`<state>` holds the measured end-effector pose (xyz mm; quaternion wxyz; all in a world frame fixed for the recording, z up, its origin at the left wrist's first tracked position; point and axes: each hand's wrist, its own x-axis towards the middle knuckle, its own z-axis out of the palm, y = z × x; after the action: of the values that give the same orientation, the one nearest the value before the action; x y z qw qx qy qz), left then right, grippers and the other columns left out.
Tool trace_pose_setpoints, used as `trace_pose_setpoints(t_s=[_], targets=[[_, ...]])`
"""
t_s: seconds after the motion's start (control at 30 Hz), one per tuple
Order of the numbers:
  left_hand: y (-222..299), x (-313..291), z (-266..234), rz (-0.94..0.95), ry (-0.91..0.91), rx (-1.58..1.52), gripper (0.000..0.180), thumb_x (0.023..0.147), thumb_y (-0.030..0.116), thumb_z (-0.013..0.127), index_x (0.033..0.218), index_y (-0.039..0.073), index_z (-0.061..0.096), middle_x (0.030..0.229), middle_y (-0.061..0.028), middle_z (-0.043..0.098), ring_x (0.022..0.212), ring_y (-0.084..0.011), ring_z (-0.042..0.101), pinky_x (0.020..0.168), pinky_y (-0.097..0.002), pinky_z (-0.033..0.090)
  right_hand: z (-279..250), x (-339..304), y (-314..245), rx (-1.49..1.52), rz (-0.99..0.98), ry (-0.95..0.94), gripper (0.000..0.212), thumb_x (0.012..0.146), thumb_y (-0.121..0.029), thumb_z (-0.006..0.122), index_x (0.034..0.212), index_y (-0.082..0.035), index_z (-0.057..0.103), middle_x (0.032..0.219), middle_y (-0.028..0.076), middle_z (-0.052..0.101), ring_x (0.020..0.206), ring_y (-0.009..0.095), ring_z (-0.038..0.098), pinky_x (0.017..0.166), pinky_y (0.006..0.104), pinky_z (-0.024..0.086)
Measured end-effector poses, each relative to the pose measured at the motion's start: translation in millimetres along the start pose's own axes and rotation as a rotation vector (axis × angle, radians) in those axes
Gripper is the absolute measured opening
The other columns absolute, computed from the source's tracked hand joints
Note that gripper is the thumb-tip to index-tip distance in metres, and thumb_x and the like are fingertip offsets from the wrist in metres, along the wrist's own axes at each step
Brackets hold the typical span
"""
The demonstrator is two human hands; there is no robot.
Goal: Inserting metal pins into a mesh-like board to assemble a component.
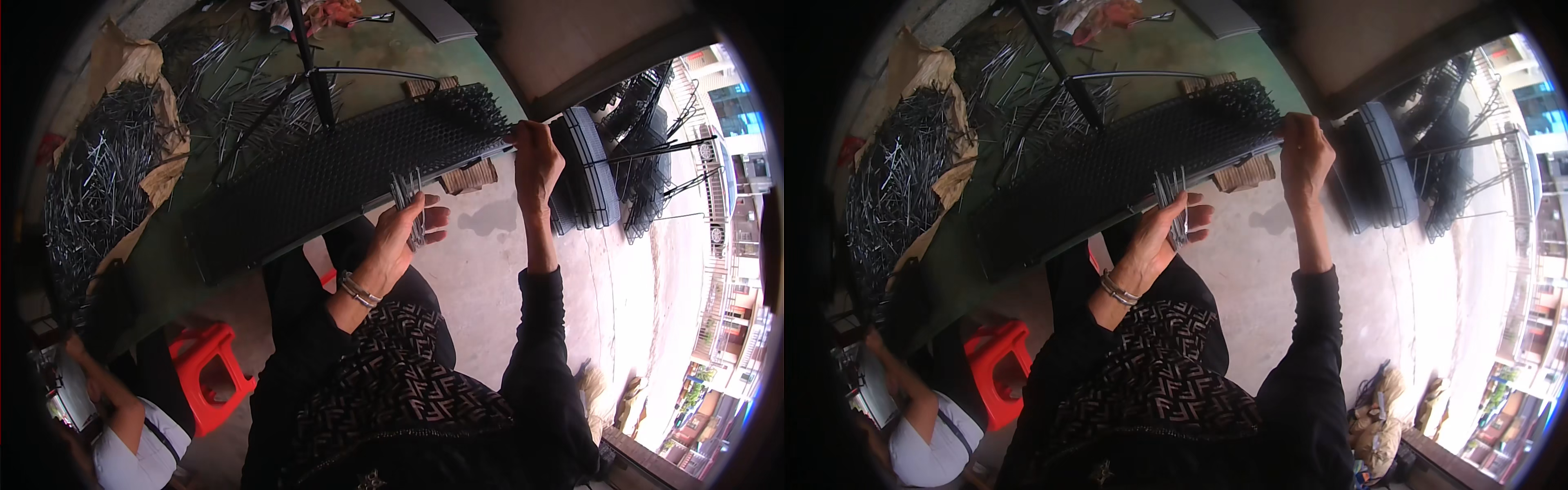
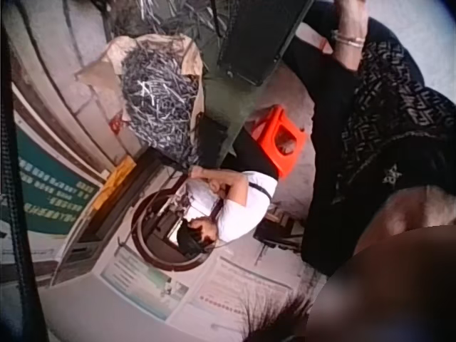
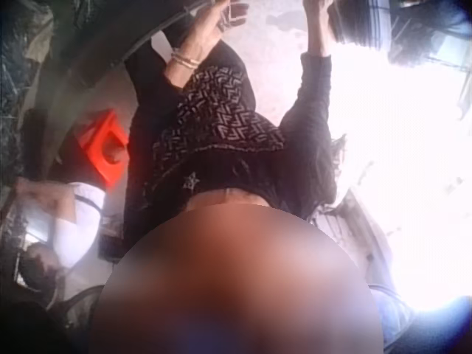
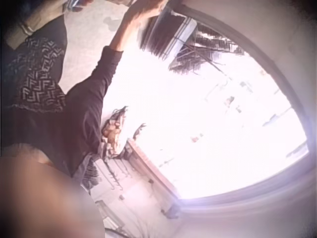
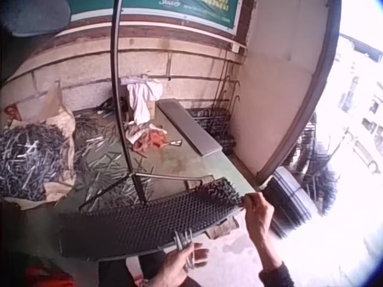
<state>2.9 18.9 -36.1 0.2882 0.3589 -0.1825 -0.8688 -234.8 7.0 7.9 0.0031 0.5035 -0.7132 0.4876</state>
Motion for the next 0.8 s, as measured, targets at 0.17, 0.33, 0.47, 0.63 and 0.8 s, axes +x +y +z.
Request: trace_pose_setpoints(t_s=[0.17, 0.33, 0.47, 0.63, 0.8], targets=[[6.0, -2.3, 0.3, -0.072, 0.000, -0.080, 0.029, 0.100, 0.029, 0.052, 0.114, 0.004, 0.058, 0.102, -0.0169, 0.068, 0.090, -0.0263, 0.069, 0.080, -0.0446, 0.059, -0.4, -0.2, -2.4, -0.011, 0.002, -0.002, 0.011, 0.093, -0.011, 0.058, 0.097, -0.002, 0.065, 0.076, 0.008, 0.070, 0.071, 0.014, 0.067, 0.067, 0.0267, 0.051], [-2.1, 3.1, -5.1, -0.024, 0.022, -0.139, 0.027, 0.100, 0.026, 0.052, 0.113, 0.003, 0.057, 0.101, -0.0169, 0.067, 0.091, -0.0267, 0.068, 0.078, -0.0447, 0.060, -2.2, 5.6, -3.3, -0.027, 0.061, -0.107, 0.012, 0.092, -0.010, 0.059, 0.097, -0.001, 0.066, 0.077, 0.006, 0.071, 0.072, 0.010, 0.065, 0.069, 0.0249, 0.050], [-0.2, 0.6, -3.6, -0.002, 0.042, -0.112, 0.025, 0.100, 0.024, 0.053, 0.110, 0.002, 0.058, 0.096, -0.0152, 0.067, 0.090, -0.0262, 0.068, 0.079, -0.0449, 0.060, 3.9, 10.6, 4.1, -0.084, -0.088, -0.156, 0.010, 0.090, -0.007, 0.060, 0.095, -0.003, 0.067, 0.079, 0.007, 0.067, 0.072, 0.012, 0.062, 0.068, 0.0269, 0.048], [2.7, -2.1, -7.5, 0.009, 0.035, -0.100, 0.025, 0.099, 0.027, 0.055, 0.109, 0.004, 0.057, 0.083, -0.0068, 0.061, 0.070, -0.0141, 0.058, 0.063, -0.0318, 0.052, 5.3, 15.0, 5.3, -0.118, -0.162, -0.203, 0.010, 0.089, -0.007, 0.061, 0.096, -0.005, 0.068, 0.084, 0.008, 0.063, 0.074, 0.017, 0.060, 0.069, 0.0286, 0.048], [2.1, -4.1, -4.5, 0.051, -0.010, -0.080, 0.026, 0.099, 0.030, 0.057, 0.107, 0.005, 0.056, 0.070, 0.0031, 0.046, 0.056, -0.0044, 0.036, 0.052, -0.0221, 0.028, 7.9, 10.0, 5.9, -0.199, -0.214, -0.232, 0.010, 0.089, -0.009, 0.062, 0.095, -0.007, 0.070, 0.087, 0.008, 0.064, 0.077, 0.022, 0.063, 0.070, 0.0322, 0.050]])
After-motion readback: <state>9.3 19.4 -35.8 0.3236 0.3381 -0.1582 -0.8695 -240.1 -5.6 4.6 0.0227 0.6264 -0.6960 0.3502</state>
